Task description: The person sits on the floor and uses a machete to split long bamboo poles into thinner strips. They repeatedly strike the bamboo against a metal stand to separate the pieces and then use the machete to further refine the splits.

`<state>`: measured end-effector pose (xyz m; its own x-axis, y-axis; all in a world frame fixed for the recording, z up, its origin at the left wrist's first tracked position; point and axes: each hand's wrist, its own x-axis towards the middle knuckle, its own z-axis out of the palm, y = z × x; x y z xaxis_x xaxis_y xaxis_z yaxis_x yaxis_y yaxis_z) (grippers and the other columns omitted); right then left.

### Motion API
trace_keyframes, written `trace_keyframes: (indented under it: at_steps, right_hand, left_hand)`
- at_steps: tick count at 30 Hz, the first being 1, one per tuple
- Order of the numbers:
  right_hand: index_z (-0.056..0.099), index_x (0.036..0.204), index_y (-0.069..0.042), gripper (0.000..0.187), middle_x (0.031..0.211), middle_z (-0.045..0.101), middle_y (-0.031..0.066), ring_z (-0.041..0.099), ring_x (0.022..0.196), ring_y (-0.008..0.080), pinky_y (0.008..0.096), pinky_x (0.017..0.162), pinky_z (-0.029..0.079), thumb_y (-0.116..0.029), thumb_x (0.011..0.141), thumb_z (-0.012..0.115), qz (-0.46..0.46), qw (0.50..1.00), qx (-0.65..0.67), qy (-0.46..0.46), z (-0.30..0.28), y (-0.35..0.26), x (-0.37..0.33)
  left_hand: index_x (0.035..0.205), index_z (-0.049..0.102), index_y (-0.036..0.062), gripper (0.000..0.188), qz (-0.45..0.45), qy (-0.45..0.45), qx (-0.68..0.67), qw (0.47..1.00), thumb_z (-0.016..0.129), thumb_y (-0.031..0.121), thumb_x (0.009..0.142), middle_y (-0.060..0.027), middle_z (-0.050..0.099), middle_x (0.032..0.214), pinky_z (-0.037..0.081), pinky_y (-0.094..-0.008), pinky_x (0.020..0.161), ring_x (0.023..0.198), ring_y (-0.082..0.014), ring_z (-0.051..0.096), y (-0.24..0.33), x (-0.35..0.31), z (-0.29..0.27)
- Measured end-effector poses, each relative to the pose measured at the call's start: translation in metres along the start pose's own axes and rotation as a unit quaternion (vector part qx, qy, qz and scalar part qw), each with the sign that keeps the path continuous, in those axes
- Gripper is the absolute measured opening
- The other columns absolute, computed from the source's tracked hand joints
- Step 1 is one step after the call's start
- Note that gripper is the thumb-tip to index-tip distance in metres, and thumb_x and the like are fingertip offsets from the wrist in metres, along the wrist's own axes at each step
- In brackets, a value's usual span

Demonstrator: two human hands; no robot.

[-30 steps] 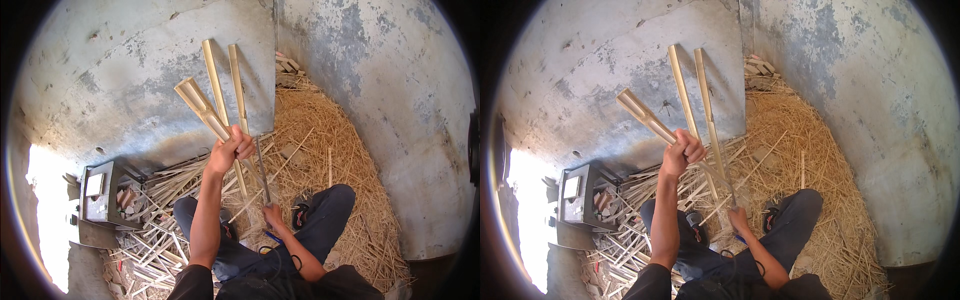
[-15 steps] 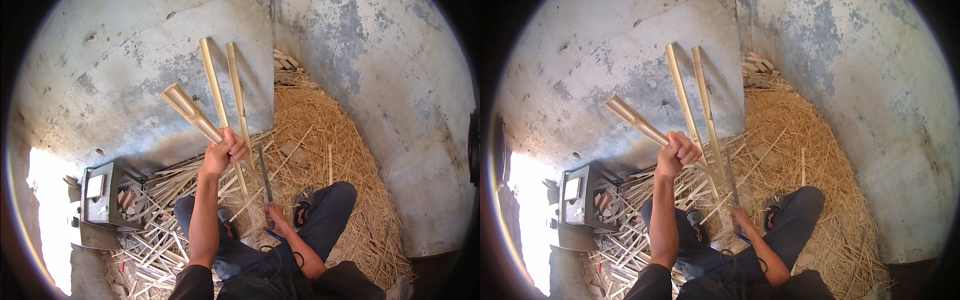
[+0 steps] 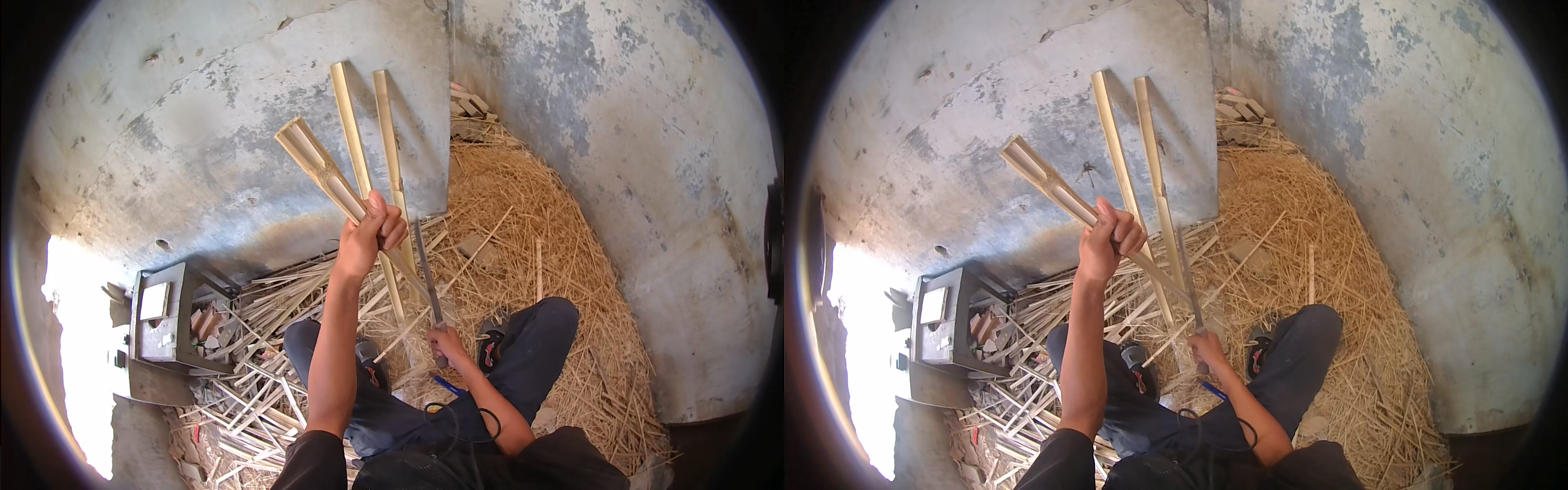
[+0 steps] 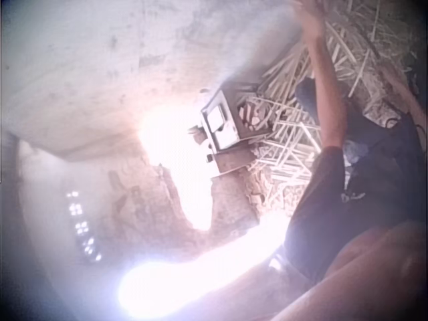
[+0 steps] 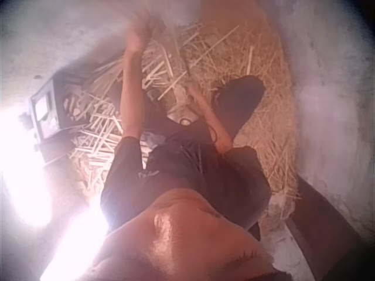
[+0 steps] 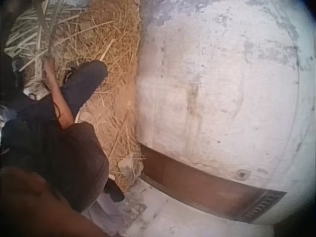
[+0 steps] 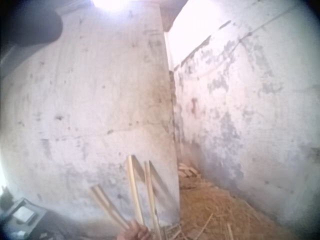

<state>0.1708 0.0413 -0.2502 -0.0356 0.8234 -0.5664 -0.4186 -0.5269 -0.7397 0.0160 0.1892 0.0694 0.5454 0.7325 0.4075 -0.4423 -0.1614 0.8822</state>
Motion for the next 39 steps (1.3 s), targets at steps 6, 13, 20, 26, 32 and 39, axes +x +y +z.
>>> trace_keyframes:
  at_steps: [6, 13, 20, 26, 32, 39]
  right_hand:
    - [0.05, 0.08, -0.01, 0.014, 0.059, 0.042, -0.0026, 0.039, 0.045, 0.0092, 0.0285, 0.043, 0.033, -0.006, 0.087, 0.061, 0.075, 0.992, 0.005, 0.096, -0.008, 0.01, 0.001]
    - [0.049, 0.083, -0.011, 0.014, 0.058, 0.041, -0.0021, 0.038, 0.044, 0.0099, 0.0285, 0.043, 0.033, -0.005, 0.089, 0.06, -0.259, 0.962, 0.087, 0.008, 0.015, -0.071, -0.03]
    - [0.049, 0.081, -0.01, 0.014, 0.058, 0.039, -0.0019, 0.037, 0.043, 0.01, 0.029, 0.041, 0.032, -0.006, 0.089, 0.059, 0.039, 0.994, 0.015, 0.099, -0.006, 0.011, -0.022]
    - [0.05, 0.08, -0.009, 0.013, 0.06, 0.041, -0.0017, 0.038, 0.046, 0.009, 0.0288, 0.042, 0.032, -0.005, 0.089, 0.058, -0.042, 0.995, 0.084, 0.047, -0.015, -0.001, -0.01]
    - [0.051, 0.081, -0.008, 0.011, 0.06, 0.04, -0.002, 0.038, 0.046, 0.0089, 0.0283, 0.044, 0.032, -0.005, 0.089, 0.056, -0.135, 0.989, 0.059, 0.021, 0.01, -0.042, -0.036]
    - [0.051, 0.08, -0.007, 0.011, 0.058, 0.043, -0.0014, 0.041, 0.046, 0.0105, 0.0289, 0.043, 0.033, -0.004, 0.089, 0.056, 0.11, 0.986, 0.082, 0.094, -0.023, 0.052, -0.002]
  left_hand:
    - [0.066, 0.032, 0.0126, 0.059, -0.003, -0.008, 0.002, 1.0, 0.036, 0.05, 0.11, 0.0027, 0.028, 0.055, 0.025, -0.029, 0.052, 0.051, -0.0105, 0.026, 0.003, 0.008, 0.005]
    - [0.066, 0.032, 0.0139, 0.059, -0.04, 0.012, 0.022, 0.999, 0.041, 0.053, 0.108, 0.0034, 0.026, 0.056, 0.024, -0.0289, 0.052, 0.051, -0.0094, 0.026, -0.002, 0.019, 0.01]
    - [0.06, 0.026, 0.0141, 0.064, -0.039, 0.02, 0.029, 0.999, 0.035, 0.054, 0.109, 0.0029, 0.024, 0.052, 0.024, -0.03, 0.051, 0.048, -0.012, 0.027, -0.001, 0.02, 0.025]
    - [0.06, 0.026, 0.0138, 0.063, -0.034, 0.02, 0.011, 0.999, 0.036, 0.051, 0.11, 0.0028, 0.024, 0.053, 0.024, -0.0298, 0.051, 0.048, -0.0124, 0.027, 0.003, 0.019, 0.028]
    - [0.061, 0.026, 0.0145, 0.063, -0.027, 0.004, 0.028, 0.999, 0.037, 0.054, 0.109, 0.0036, 0.022, 0.055, 0.023, -0.0302, 0.051, 0.049, -0.012, 0.026, -0.002, 0.02, 0.024]
    - [0.06, 0.027, 0.0154, 0.064, -0.04, 0.082, 0.018, 0.996, 0.036, 0.056, 0.109, 0.004, 0.022, 0.055, 0.022, -0.0298, 0.051, 0.049, -0.0122, 0.025, 0.002, 0.022, 0.022]
